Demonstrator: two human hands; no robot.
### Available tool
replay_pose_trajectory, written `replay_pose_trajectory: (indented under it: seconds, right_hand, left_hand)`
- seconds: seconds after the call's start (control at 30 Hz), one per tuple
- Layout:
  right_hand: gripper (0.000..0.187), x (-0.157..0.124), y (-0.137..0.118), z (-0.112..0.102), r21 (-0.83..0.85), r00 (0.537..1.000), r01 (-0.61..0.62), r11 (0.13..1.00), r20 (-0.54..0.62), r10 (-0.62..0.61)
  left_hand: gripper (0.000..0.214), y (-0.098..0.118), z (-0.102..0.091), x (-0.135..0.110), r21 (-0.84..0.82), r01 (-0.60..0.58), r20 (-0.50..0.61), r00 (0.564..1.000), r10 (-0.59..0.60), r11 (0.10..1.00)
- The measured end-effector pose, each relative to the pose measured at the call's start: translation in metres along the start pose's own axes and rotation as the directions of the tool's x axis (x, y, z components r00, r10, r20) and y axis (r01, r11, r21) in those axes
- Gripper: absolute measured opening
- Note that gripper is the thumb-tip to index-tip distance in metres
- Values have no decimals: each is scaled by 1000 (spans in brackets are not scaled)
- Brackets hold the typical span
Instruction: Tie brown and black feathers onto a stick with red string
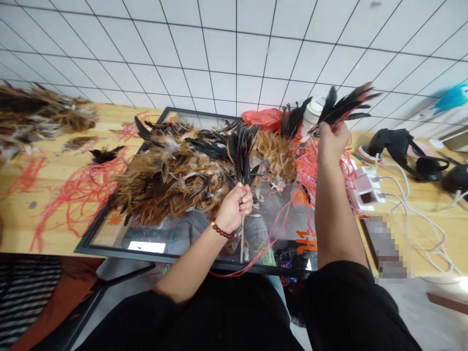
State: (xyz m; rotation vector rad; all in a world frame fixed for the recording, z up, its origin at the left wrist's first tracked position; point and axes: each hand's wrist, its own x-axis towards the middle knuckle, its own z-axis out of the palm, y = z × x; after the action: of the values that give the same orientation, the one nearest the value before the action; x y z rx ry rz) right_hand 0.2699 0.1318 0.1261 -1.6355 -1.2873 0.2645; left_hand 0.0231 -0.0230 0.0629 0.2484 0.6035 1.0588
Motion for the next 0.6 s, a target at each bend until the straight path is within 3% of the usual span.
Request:
replay_pose_trajectory:
  seconds: [0.03, 0.07, 0.13, 0.17, 0.23, 0.3, 0.37, 0.5, 0.6]
  right_hand:
    - [11, -12, -12, -8, 171, 996, -92, 981, -3, 93]
    - [19, -27, -23, -15, 316, 978, -202, 927, 120, 172]
    - [37, -62, -42, -22, 459, 857, -430, 778, 480, 190]
    - [46, -81, -48, -23, 462, 780, -516, 721, 601, 173]
    - [56, -115, -55, -16, 420, 657, -625, 658, 738, 154]
    - [53, -141, -55, -3, 382, 601, -657, 650, 786, 145]
    - [46, -158, -51, 11, 379, 624, -606, 699, 772, 123]
    - [42, -170, -40, 30, 370, 740, -370, 852, 672, 30]
    - [41, -172, -38, 33, 326, 730, -309, 894, 683, 3]
  left_hand:
    - [34, 0, 0, 0, -2, -5, -4, 1000, 5, 1000]
    - [35, 0, 0, 0, -2, -13, -9, 1000, 13, 1000]
    - [34, 0, 0, 1, 8, -38, -22, 999, 38, 999]
    - [35, 0, 0, 1, 18, -51, -28, 998, 52, 999]
    - [36, -1, 0, 2, 38, -71, -36, 997, 73, 997]
    - [38, -3, -1, 3, 48, -91, -59, 994, 94, 995]
    - [38, -6, -1, 5, 54, -111, -99, 988, 116, 992]
    - [39, -12, -4, 7, 73, -139, -107, 983, 146, 988]
    - [42, -14, -5, 6, 103, -135, -45, 989, 140, 986]
